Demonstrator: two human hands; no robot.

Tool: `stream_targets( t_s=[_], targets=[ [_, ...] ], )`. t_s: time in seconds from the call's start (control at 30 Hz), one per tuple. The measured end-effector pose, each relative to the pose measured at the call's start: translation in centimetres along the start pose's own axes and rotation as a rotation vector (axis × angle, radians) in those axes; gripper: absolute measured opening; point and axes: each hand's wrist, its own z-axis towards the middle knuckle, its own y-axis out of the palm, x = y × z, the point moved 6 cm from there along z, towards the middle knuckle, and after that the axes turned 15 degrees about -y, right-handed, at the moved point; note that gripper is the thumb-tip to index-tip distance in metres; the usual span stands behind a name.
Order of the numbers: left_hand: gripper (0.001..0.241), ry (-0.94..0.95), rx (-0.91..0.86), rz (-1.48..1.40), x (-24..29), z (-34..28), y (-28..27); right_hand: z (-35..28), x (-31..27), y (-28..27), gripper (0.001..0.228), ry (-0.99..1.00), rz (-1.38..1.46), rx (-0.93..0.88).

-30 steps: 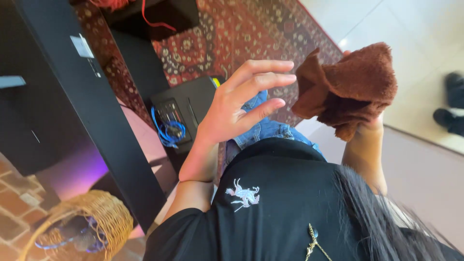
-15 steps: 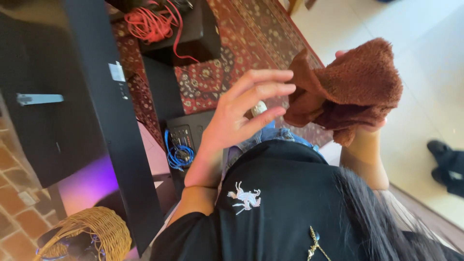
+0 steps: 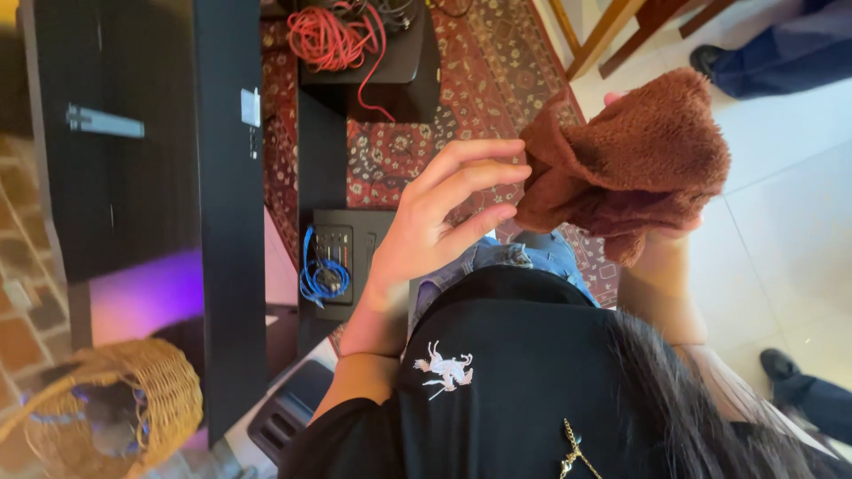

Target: Wiping down microphones with a cloth and organizing cables.

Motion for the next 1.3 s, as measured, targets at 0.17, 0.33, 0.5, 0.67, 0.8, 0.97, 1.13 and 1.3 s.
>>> stream_targets(
  t_s=[0.17,0.33,0.5,0.67,0.8,0.97,1.13,1.3],
  targets=[
    [0.035,0.020,0.095,0.016,0.4,-1.6,0.3,0.5,0.1,1.1,0.057,0.116,0.042,0.132],
    [0.033,0.035,0.202,0.050,1.0,-4.0,1.8,0.9,-1.1,0.7,0.051,0.147,-0.152,0.019],
    [0.041,0.035,0.308,-0.003,1.7,-6.8,3.8,1.1,-3.1,-1.0,0.042,0.153,-0.454,-0.128],
    [0.056,-0.050,0.426,-0.161,1.4,-9.2,6.2,0.9,-3.6,-3.9,0.057,0.189,-0.253,-0.172],
    [0.063,-0.073,0.444,-0.159,1.2,-10.9,7.0,-0.3,-2.8,-5.1,0.076,0.198,-0.006,-0.160],
    [0.062,-0.091,0.503,-0.083,1.5,-13.3,5.4,-1.9,-1.3,-2.9,0.078,0.252,0.061,-0.162],
    [0.058,-0.129,0.567,-0.047,1.5,-16.3,2.3,-2.2,0.6,3.8,0.091,0.186,0.127,-0.361],
    [0.055,-0.122,0.618,-0.036,1.2,-19.7,-1.2,-4.3,4.1,6.9,0.077,0.316,0.114,-0.302]
  ],
)
